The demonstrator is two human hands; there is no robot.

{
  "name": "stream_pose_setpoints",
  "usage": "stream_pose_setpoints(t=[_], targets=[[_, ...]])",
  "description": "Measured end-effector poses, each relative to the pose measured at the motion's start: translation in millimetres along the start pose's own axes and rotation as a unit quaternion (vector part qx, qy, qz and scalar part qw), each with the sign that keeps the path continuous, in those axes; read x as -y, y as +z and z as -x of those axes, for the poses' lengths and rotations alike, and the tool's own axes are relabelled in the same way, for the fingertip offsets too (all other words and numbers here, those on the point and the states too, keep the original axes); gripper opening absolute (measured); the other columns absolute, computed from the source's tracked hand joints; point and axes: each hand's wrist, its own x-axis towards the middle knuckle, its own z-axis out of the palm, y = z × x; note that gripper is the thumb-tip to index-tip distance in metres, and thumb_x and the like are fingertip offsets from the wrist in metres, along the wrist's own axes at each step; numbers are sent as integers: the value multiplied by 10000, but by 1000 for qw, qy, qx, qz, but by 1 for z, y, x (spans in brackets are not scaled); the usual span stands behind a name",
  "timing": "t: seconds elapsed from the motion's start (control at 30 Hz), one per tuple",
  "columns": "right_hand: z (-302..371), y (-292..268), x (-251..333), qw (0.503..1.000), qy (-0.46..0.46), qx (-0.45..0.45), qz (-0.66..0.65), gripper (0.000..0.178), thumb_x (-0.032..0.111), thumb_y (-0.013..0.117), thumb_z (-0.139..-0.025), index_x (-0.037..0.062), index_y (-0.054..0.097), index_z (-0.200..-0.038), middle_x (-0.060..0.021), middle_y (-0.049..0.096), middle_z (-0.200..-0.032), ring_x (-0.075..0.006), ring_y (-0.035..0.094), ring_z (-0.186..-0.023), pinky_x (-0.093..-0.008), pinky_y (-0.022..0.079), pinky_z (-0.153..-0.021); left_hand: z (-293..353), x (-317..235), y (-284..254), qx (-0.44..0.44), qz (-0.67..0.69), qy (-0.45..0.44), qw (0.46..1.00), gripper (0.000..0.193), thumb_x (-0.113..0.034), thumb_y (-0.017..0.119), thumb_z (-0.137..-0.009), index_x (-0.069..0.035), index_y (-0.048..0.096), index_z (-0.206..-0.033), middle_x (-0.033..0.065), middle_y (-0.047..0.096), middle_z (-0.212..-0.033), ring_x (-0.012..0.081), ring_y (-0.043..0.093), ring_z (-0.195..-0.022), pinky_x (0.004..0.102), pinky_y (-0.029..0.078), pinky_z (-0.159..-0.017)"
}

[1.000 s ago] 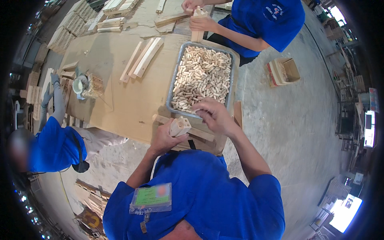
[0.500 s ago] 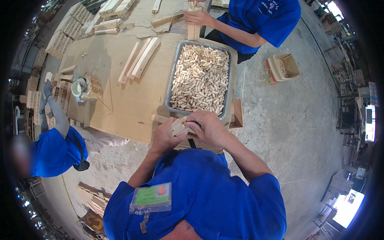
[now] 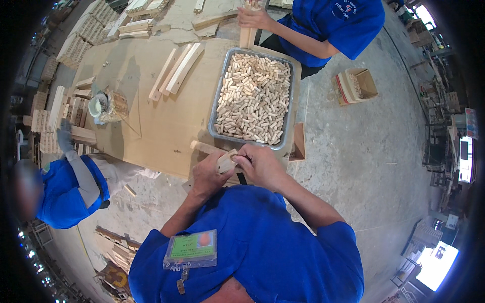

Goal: The person operates a small bench-mounted machine to shape wooden pieces, then picks up small wooden dowels and inserts them into holes in the shaped pieces. The person repeats this cycle, handling wooden pieces and dowels one at a time.

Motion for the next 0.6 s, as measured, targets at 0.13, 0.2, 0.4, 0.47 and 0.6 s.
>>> stream_pose_setpoints(t=[0.13, 0.2, 0.4, 0.47, 0.6], targets=[[-13, -6, -2, 989, 26, 60, -133, 207, 201, 738, -1002, -4, 709, -999, -57, 648, -732, -132, 642, -665, -323, 505, -601, -1, 1, -5, 11, 55, -41, 998, 462, -345, 870, -799, -104, 678, -1144, 130, 746, -991, 346, 739, -900, 454, 578, -776], [-33, -23, -3, 948, 150, 125, -252, 231, 227, 725, -1014, -3, 714, -1039, -34, 638, -736, -109, 644, -674, -306, 511, -600, -3, 0, -11, 38, 96, -81, 991, 454, -347, 864, -816, -92, 683, -1145, 138, 755, -975, 339, 747, -892, 443, 584, -788], [-96, 8, -99, 979, 28, -130, 155, 205, 220, 754, -919, 83, 731, -1071, -160, 710, -1025, -360, 713, -928, -458, 574, -798, -6, 6, -14, 24, 155, -86, 984, 475, -325, 873, -816, -58, 683, -1160, 164, 768, -1002, 291, 765, -928, 407, 591, -839], [-105, 19, -107, 969, 29, -125, 209, 217, 221, 749, -914, 92, 732, -1088, -170, 692, -1080, -381, 703, -974, -488, 569, -826, -5, 8, -13, 20, 154, -84, 984, 488, -326, 872, -817, -52, 677, -1171, 169, 766, -1004, 297, 764, -931, 408, 590, -842], [-100, 27, -115, 973, -6, -165, 160, 230, 172, 783, -886, 74, 729, -1087, -166, 664, -1009, -371, 690, -936, -477, 564, -804, -5, 10, -13, 15, 143, -90, 985, 508, -307, 874, -820, -37, 664, -1197, 157, 765, -1003, 267, 760, -932, 395, 588, -847]])
